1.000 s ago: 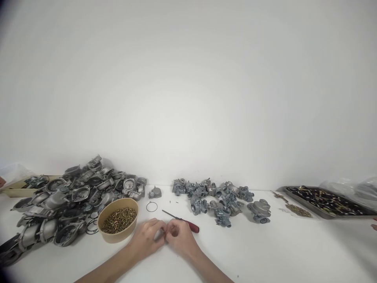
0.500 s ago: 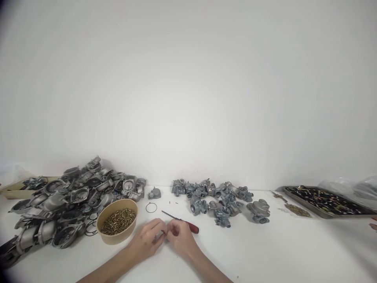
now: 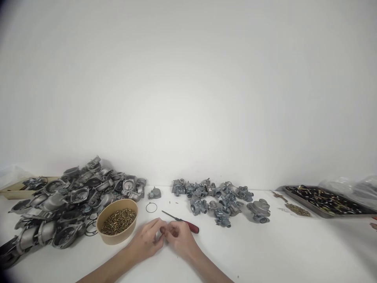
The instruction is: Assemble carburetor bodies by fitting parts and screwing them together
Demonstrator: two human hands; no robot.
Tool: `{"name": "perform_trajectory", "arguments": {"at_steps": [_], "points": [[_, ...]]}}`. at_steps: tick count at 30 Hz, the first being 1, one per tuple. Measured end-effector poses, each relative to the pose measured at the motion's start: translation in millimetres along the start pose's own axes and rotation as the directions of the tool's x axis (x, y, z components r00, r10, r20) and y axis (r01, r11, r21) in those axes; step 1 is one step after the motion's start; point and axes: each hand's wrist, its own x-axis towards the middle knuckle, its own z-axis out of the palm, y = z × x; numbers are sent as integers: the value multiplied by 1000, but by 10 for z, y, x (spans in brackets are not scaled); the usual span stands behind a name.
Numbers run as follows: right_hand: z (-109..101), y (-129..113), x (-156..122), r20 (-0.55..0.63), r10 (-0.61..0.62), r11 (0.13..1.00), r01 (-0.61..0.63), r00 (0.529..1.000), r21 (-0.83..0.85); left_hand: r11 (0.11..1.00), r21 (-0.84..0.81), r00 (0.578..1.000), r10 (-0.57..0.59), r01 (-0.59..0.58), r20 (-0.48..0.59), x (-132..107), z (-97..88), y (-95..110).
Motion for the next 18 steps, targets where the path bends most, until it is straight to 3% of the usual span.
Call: {"name": "perform_trajectory", "arguments": {"at_steps": [11,18], "points": [[-28,-15,-23,15,0,1000,0,1000,26,1000,-24,1000,-7,7,11,-6,-14,3],[-29,-12,-13,19,-4,1000,4,1000,1,998,56,999,31,-29,-30,8,8,8]]}}
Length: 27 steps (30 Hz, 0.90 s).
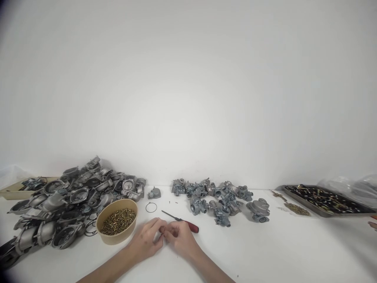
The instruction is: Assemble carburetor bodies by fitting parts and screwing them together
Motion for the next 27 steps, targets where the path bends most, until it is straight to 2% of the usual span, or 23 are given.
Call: {"name": "perform_trajectory", "arguments": {"at_steps": [18,27], "points": [[42,4,10,-17,7,1000,-7,1000,4,999,-35,999,-17,18,34,-24,23,-21],[26,29,18,-17,10,1000,-9,1000,24,999,-39,1000,5,-5,19,13,-51,31]]}}
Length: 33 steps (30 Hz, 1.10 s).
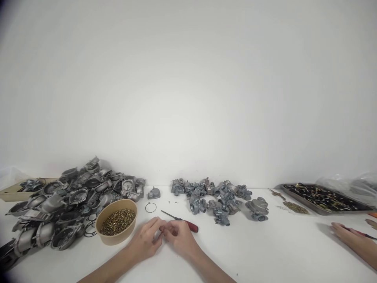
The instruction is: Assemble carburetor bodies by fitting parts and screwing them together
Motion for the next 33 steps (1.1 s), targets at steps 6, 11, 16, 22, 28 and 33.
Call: {"name": "perform_trajectory", "arguments": {"at_steps": [6,11,16,22,28,33], "points": [[-6,2,-7,9,9,1000,-10,1000,29,1000,4,1000,-1,1,0,-15,10,-17],[8,0,-7,19,11,999,-11,1000,41,1000,12,1000,-14,14,1,-33,42,-31],[13,-31,-6,23,13,999,-14,1000,45,1000,21,1000,-15,14,18,-31,48,-26],[-8,-17,-6,29,4,999,-6,1000,54,1000,3,1000,-6,6,22,-15,8,-17],[-8,-4,-3,29,8,998,-10,1000,59,1000,19,1000,0,0,20,-6,12,-21],[6,-31,-4,32,22,997,-24,999,68,1000,23,999,-13,12,30,-21,29,-25]]}}
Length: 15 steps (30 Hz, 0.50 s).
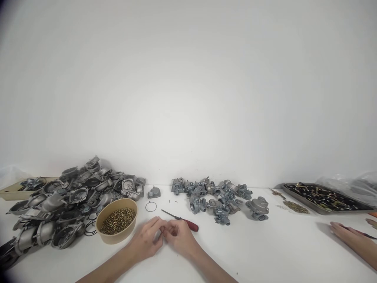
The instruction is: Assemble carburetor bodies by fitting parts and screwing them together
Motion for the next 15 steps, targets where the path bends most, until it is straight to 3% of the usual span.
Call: {"name": "perform_trajectory", "arguments": {"at_steps": [15], "points": [[-25,16,4,10,12,998,-13,1000,58,1000,-6,1000,-8,8,5,9,-29,17]]}}
